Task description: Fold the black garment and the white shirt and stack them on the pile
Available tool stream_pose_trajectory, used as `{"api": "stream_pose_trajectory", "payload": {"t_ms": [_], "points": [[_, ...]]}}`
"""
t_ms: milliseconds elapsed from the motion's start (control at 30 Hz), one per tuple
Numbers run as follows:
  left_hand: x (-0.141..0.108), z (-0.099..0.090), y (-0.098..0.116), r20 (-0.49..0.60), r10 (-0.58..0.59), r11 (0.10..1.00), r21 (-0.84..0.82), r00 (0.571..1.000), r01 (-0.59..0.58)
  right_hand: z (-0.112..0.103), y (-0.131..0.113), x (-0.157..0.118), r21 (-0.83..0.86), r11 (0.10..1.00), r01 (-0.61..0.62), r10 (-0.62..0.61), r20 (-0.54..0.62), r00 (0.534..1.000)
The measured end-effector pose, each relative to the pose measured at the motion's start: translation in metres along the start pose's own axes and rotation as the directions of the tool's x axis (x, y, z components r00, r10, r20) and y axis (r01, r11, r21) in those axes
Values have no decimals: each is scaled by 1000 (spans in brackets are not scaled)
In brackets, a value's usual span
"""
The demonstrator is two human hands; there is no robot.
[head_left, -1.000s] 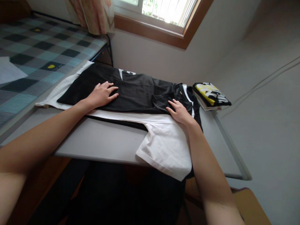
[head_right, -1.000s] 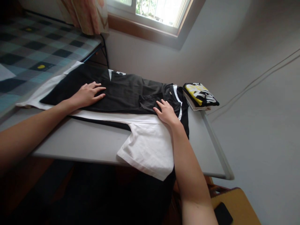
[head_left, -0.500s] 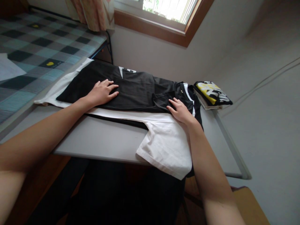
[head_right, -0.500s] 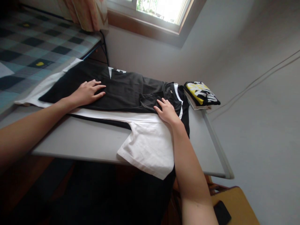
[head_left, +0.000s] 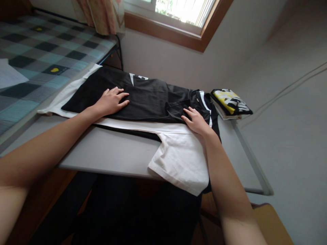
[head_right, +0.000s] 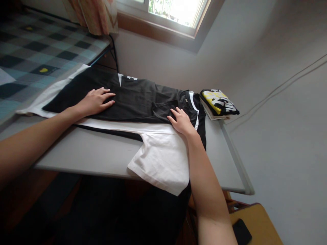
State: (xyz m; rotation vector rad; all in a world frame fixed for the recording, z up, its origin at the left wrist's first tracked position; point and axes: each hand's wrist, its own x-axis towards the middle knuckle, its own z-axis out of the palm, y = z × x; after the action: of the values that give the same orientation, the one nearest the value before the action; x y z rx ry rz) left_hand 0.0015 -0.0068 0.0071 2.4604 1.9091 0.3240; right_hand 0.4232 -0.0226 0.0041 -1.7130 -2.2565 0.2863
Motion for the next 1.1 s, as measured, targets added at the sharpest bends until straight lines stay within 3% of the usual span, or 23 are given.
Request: {"api": "stream_pose_trajectory", "payload": {"t_ms": [1100], "points": [[-1, -3, 2, 18, 3, 999, -40, 1000, -2, -2, -4, -1, -13, 1000, -25, 25, 23, 999]]}}
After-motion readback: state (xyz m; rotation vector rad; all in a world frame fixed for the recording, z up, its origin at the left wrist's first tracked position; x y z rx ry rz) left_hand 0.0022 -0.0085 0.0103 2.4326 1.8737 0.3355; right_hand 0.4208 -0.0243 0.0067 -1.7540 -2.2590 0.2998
